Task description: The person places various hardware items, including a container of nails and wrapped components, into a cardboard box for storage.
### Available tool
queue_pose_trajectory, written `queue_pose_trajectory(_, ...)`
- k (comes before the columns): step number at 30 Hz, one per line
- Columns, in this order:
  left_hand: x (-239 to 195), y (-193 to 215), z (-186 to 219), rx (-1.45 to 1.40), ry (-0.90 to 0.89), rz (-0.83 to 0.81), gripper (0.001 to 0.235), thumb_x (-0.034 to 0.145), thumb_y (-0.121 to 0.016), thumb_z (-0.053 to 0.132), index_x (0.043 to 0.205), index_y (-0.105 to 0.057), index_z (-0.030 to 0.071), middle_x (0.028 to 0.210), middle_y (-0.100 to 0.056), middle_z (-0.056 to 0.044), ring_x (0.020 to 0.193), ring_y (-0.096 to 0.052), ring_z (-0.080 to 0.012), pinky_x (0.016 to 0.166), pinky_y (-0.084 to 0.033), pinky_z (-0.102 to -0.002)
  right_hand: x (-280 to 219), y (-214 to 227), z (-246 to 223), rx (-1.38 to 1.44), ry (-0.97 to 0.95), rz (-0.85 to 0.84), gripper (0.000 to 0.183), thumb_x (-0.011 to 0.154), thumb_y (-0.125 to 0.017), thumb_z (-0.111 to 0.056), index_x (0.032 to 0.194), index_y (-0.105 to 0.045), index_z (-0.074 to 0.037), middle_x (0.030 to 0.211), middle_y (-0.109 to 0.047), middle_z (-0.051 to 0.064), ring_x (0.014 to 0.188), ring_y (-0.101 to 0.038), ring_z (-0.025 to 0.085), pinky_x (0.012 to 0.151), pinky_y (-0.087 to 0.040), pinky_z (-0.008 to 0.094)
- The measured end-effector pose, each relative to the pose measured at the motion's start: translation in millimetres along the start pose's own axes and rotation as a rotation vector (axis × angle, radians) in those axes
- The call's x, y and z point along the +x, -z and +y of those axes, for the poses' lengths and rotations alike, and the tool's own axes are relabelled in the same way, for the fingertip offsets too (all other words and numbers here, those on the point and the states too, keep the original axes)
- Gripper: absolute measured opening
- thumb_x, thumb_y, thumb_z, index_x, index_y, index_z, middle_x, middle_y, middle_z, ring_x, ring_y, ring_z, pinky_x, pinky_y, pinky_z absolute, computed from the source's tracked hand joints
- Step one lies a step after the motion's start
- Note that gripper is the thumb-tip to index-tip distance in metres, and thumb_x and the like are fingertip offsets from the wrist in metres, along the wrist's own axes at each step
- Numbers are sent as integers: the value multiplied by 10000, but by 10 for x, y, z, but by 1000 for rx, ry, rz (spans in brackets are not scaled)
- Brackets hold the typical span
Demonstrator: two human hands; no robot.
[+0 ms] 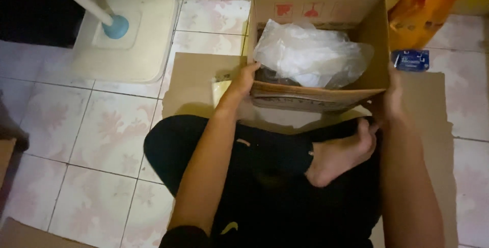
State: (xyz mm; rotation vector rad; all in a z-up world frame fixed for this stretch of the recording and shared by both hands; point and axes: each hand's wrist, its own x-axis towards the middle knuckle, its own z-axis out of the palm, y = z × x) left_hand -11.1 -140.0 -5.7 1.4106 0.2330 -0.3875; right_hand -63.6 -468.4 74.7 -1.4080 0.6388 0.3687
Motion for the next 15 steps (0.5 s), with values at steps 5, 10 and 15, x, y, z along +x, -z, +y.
queue_pose_trajectory(5, -95, -8, 85, 765, 99, 151, 662, 981, -259, 481, 1521, -484, 171, 1488, -514, -244, 653, -684, -364, 375, -459, -425, -15, -52, 25, -77, 126, -43, 1097, 579, -323, -879, 1527, -424, -337, 1603, -485, -25, 1405, -464, 205, 1058, -383, 406)
queue_pose_trajectory(10, -707, -272, 702, 578, 319, 240, 713, 981, -279, 493, 1546, -459, 98, 1588, -446, -175, 1431, -466, -346, 1150, -377, -471, -268, -212, -132, -171, 137, -44, 1102, 629, -222, -829, 1587, -319, -295, 1663, -375, 47, 1495, -382, 297, 1140, -363, 532)
queue_pose_trajectory(15, -724, -299, 736, 581, 328, 258, 646, 971, -353, 392, 1520, -481, 76, 1549, -494, -188, 1363, -533, -367, 1083, -441, -492, -409, -233, -223, -279, 84, -7, 1110, 688, -132, -787, 1652, -168, -237, 1699, -252, 135, 1533, -310, 385, 1194, -259, 623)
